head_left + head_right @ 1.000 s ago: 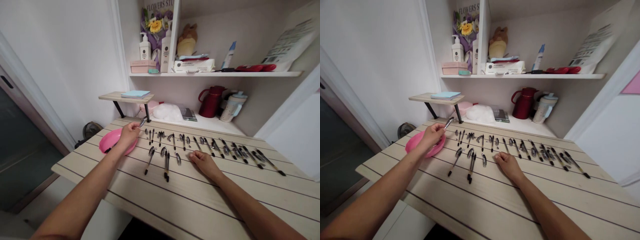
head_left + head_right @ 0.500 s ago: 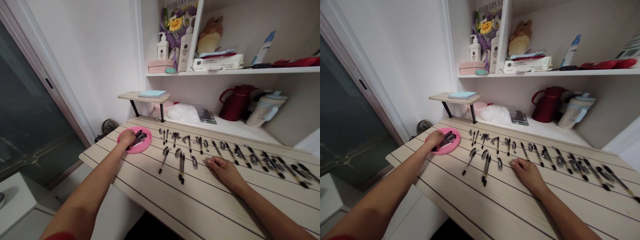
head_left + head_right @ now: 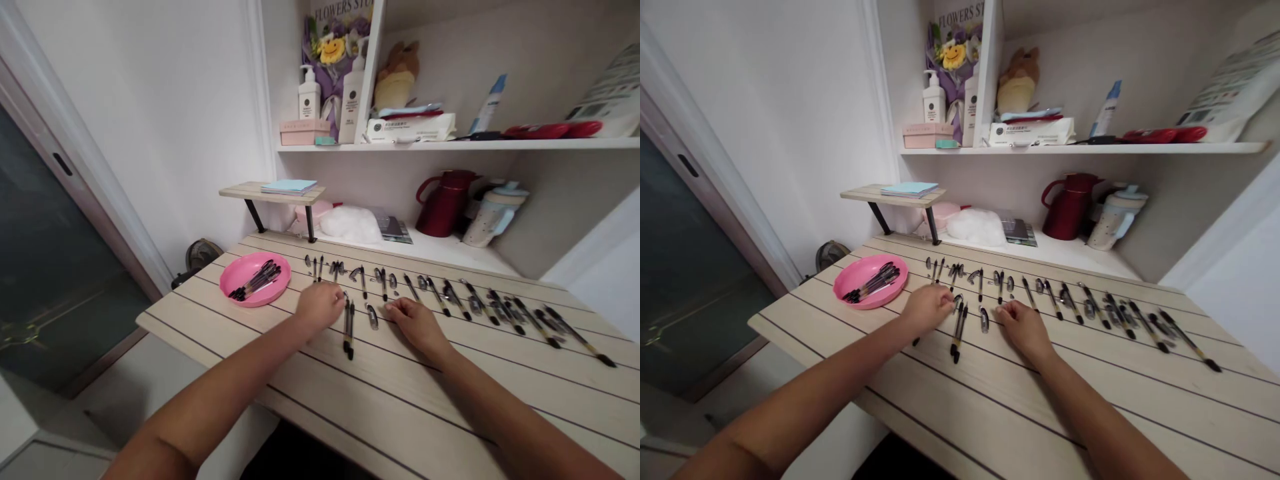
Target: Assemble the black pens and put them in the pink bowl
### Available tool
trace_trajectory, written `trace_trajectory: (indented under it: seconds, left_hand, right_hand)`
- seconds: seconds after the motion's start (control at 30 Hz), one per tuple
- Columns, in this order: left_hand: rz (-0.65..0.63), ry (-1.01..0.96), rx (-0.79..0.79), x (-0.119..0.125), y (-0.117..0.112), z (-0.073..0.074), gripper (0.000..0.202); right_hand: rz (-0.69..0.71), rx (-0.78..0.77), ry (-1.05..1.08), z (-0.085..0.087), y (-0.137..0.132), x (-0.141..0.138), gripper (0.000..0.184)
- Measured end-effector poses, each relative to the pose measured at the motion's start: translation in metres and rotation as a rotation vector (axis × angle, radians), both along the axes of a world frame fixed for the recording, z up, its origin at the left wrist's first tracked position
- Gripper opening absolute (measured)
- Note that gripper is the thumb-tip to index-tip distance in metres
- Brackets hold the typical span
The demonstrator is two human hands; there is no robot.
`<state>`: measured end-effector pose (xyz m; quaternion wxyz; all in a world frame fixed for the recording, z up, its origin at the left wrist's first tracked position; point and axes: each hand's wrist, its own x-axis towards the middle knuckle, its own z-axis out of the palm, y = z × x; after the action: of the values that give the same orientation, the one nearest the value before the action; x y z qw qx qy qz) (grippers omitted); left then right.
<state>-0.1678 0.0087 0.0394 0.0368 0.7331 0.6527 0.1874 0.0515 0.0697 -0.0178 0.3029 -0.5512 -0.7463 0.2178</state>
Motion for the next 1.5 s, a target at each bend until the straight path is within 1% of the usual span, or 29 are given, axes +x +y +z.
trace_trajectory:
  seconds: [0.1,0.2,0.27,0.4,0.5,0.57,0.63,0.7,0.73,0.8,0.87,0.93,0.97,1.07,1.1,1.17,1.23,1.33,1.4,1.5]
  left_hand:
    - [-0.003,0.083,-0.082,0.033,-0.001,-0.009,0.024]
    - [0.036,0.153,-0.1,0.048,0.0,-0.014,0.029]
    - [0.069,0.168,-0.119,0.051,0.002,-0.015,0.033]
    - [0.105,0.14,-0.146,0.049,0.006,-0.018,0.036]
    - [0.112,0.134,-0.157,0.048,0.007,-0.019,0.034]
    - [0.11,0.14,-0.168,0.048,0.008,-0.02,0.033]
    - [0.103,0.145,-0.169,0.049,0.009,-0.02,0.032]
    - [0.101,0.138,-0.155,0.05,0.009,-0.021,0.032]
    - [0.104,0.127,-0.143,0.049,0.01,-0.021,0.032]
    - [0.115,0.08,-0.114,0.048,0.011,-0.021,0.03]
    - [0.121,-0.026,-0.086,0.045,0.013,-0.02,0.023]
    - [0.11,-0.238,-0.081,0.041,0.015,-0.017,0.019]
    - [0.099,-0.396,-0.105,0.04,0.015,-0.016,0.019]
    - [0.037,-0.957,-0.289,0.039,0.014,-0.011,0.02]
    - [0.007,-1.104,-0.361,0.039,0.013,-0.01,0.02]
    - [-0.063,-1.275,-0.463,0.041,0.011,-0.009,0.021]
    - [-0.131,-1.331,-0.513,0.044,0.008,-0.011,0.022]
    - [-0.2,-1.349,-0.565,0.048,0.004,-0.016,0.021]
    - [-0.221,-1.328,-0.579,0.05,0.003,-0.018,0.021]
    - [-0.24,-1.274,-0.561,0.051,0.003,-0.02,0.022]
  right_hand:
    - [-0.009,0.032,-0.058,0.003,-0.003,-0.017,0.022]
    - [-0.034,0.057,-0.184,0.008,-0.005,-0.031,0.017]
    - [-0.055,0.056,-0.271,0.012,-0.004,-0.039,0.019]
    - [-0.079,0.037,-0.409,0.017,-0.002,-0.052,0.024]
    - [-0.079,0.029,-0.443,0.016,-0.001,-0.057,0.02]
    - [-0.081,0.035,-0.417,0.014,0.0,-0.057,0.018]
    - [-0.091,0.038,-0.352,0.012,0.001,-0.055,0.014]
    - [-0.108,0.017,-0.225,0.01,0.003,-0.052,0.01]
    - [-0.118,-0.008,-0.106,0.01,0.005,-0.051,0.009]
    - [-0.129,-0.074,0.196,0.008,0.009,-0.046,0.009]
    - [-0.129,-0.137,0.455,0.007,0.013,-0.04,0.009]
    - [-0.118,-0.189,0.581,0.008,0.015,-0.032,0.01]
    - [-0.11,-0.209,0.602,0.01,0.016,-0.027,0.012]
    - [-0.071,-0.29,0.769,0.018,0.011,-0.012,0.019]
    - [-0.054,-0.325,0.851,0.021,0.008,-0.008,0.021]
    - [-0.018,-0.398,1.014,0.027,0.002,-0.002,0.025]
    - [0.026,-0.451,1.109,0.031,-0.004,0.001,0.027]
    - [0.093,-0.489,1.176,0.032,-0.008,0.002,0.026]
    - [0.12,-0.492,1.187,0.031,-0.009,0.002,0.024]
    - [0.116,-0.464,1.159,0.031,-0.01,0.004,0.023]
